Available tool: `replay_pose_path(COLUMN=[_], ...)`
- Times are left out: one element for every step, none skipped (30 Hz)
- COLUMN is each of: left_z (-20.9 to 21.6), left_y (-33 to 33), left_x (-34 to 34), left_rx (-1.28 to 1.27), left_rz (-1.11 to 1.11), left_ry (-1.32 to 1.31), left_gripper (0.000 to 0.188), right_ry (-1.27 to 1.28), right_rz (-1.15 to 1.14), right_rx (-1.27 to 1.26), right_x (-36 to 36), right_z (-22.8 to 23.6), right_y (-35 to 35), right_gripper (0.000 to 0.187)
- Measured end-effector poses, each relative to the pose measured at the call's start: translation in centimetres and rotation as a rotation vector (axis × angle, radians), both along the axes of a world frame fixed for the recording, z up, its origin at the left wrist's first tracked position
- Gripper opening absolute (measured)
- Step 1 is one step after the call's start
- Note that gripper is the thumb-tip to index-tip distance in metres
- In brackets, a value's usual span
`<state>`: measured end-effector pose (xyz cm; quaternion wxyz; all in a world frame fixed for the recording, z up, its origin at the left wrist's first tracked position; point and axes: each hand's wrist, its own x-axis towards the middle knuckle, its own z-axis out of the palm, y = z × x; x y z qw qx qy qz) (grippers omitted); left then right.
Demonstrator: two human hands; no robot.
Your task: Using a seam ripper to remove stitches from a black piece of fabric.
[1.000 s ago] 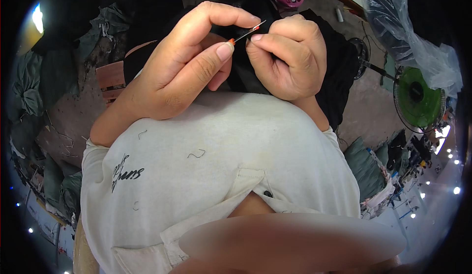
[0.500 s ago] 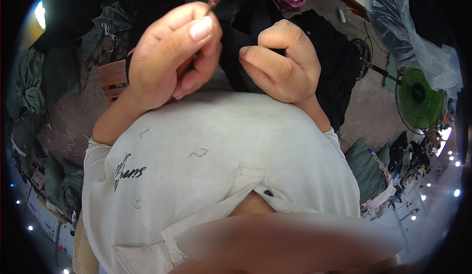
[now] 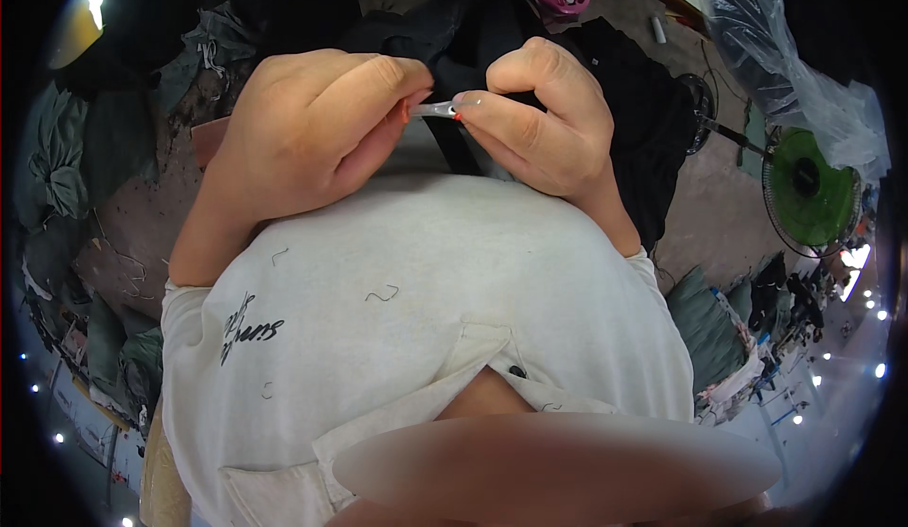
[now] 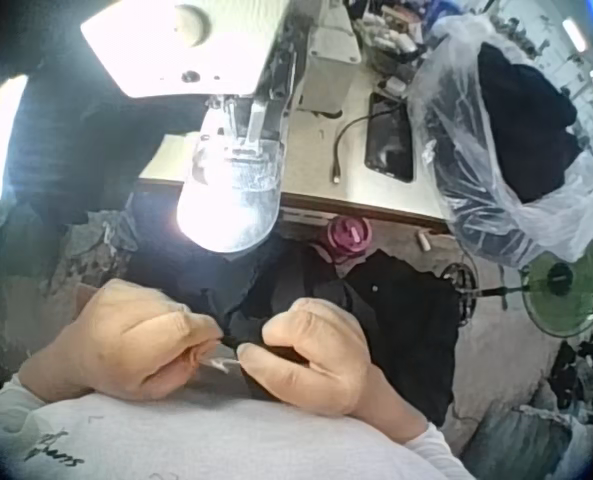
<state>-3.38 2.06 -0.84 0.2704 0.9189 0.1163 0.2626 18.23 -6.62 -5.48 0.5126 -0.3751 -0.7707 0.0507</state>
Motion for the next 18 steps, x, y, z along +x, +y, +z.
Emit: replay_pose_path(left_z=[0.0,0.0,-0.1,-0.5,-0.9,-1.8,-1.6,-1.5,-1.6,-1.4,-1.1,-0.6,0.6,0.8,1.7,2.9,3.5,3.9], left_y=[0.0,0.1,0.1,0.0,-0.2,-0.2,0.9,1.2,1.7,2.4,3.5,4.4,4.6,5.8,6.6,7.5,8.8,10.0], left_x=[-0.3,-0.7,-1.3,-2.0,-2.7,-3.0,-4.2,-4.7,-4.9,-5.6,-6.7,-7.8,-9.7,-12.0,-14.0,-16.0,-19.1,-22.0], left_rx=[-0.086,-0.172,-0.170,-0.486,-0.802,-0.998,-1.163,-1.322,-1.481,-1.519,-1.555,-1.519,-1.463,-1.409,-1.380,-1.351,-1.347,-1.344], left_rz=[-0.034,-0.069,-0.066,-0.086,-0.104,-0.166,-0.211,-0.232,-0.264,-0.273,-0.282,-0.235,-0.160,-0.148,-0.059,0.027,0.012,-0.004], left_ry=[0.048,0.096,0.097,0.045,-0.011,-0.193,-0.221,-0.387,-0.562,-0.651,-0.740,-0.816,-0.896,-0.944,-0.975,-1.003,-1.002,-1.007], left_gripper=[0.012,0.007,0.007,0.007,0.007,0.011,0.013,0.014,0.015,0.014,0.014,0.014,0.014,0.017,0.017,0.018,0.016,0.015], right_ry=[0.000,-0.001,0.000,0.034,0.068,0.067,0.080,0.093,0.083,0.050,0.017,0.015,0.016,0.002,-0.004,-0.016,-0.023,-0.055], right_rz=[0.009,0.017,0.019,0.014,0.010,0.006,-0.014,-0.034,-0.044,-0.070,-0.097,-0.107,-0.142,-0.208,-0.219,-0.220,-0.219,-0.208], right_rx=[-0.027,-0.055,-0.052,-0.063,-0.074,-0.073,-0.103,-0.133,-0.135,-0.182,-0.228,-0.227,-0.243,-0.264,-0.262,-0.329,-0.391,-0.379], right_x=[-0.1,-0.2,-0.3,-0.4,-0.6,-0.7,-0.9,-1.0,-0.9,-0.7,-0.6,-0.6,-0.6,-0.7,-0.6,-0.4,-0.1,0.3], right_z=[0.1,0.3,0.4,0.5,0.6,0.7,0.6,0.6,0.5,0.5,0.6,0.7,1.0,1.2,1.2,1.4,1.5,1.6], right_y=[-0.1,-0.1,-0.1,-0.1,0.0,-0.1,-0.2,-0.4,-0.6,-0.9,-1.1,-1.1,-1.1,-1.2,-1.4,-1.6,-1.8,-1.9], right_gripper=[0.022,0.022,0.022,0.022,0.023,0.023,0.024,0.024,0.024,0.023,0.022,0.022,0.021,0.020,0.020,0.022,0.025,0.027])
